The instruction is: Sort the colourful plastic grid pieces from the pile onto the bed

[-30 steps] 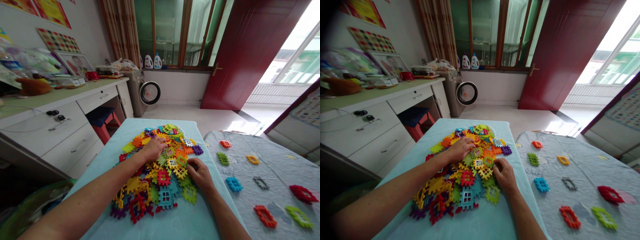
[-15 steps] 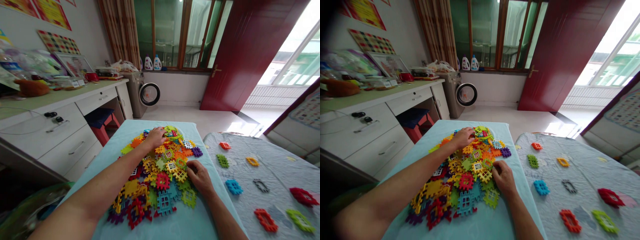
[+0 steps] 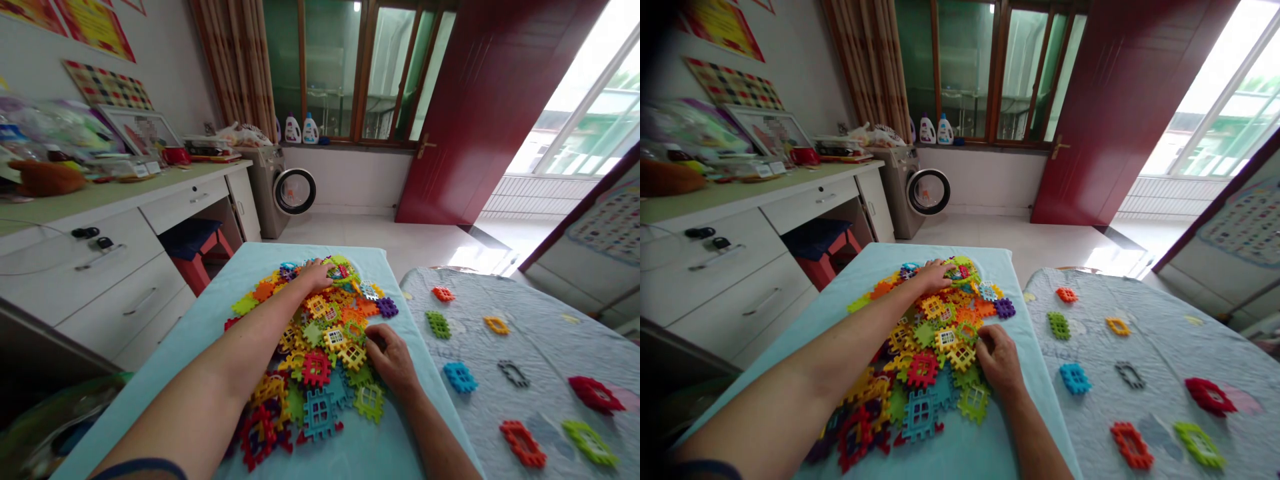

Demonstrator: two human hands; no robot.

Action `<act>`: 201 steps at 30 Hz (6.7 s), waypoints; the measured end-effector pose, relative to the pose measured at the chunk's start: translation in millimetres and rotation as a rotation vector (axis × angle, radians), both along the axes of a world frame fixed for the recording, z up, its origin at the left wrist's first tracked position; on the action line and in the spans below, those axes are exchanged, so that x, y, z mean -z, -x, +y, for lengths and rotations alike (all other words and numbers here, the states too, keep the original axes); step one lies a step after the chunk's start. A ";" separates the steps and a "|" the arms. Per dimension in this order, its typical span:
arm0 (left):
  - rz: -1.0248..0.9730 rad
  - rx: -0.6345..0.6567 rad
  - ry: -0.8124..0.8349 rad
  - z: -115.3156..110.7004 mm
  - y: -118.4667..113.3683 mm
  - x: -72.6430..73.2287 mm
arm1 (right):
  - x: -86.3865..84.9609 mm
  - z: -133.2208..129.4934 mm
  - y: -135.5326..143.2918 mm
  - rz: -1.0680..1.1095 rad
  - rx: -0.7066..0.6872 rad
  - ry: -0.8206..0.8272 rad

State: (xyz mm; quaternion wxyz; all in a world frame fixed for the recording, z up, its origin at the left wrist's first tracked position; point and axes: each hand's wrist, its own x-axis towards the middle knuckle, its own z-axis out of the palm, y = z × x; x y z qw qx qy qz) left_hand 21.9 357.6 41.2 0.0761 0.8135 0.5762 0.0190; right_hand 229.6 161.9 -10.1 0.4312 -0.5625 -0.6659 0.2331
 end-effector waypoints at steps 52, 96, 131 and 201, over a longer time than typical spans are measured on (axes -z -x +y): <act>-0.070 0.044 -0.156 -65.0 19.6 -9.9 | 2.6 0.5 -0.5 -0.007 -0.006 0.007; -0.295 0.134 -0.387 -222.8 60.4 37.3 | -17.8 -12.8 4.2 -0.130 0.185 -0.239; -0.148 0.319 -0.307 -263.9 77.8 32.1 | 90.8 -50.7 -173.2 -0.546 0.769 0.306; -0.663 0.196 -0.247 -269.2 70.1 24.8 | -53.8 -83.1 70.8 -0.177 -0.477 -0.169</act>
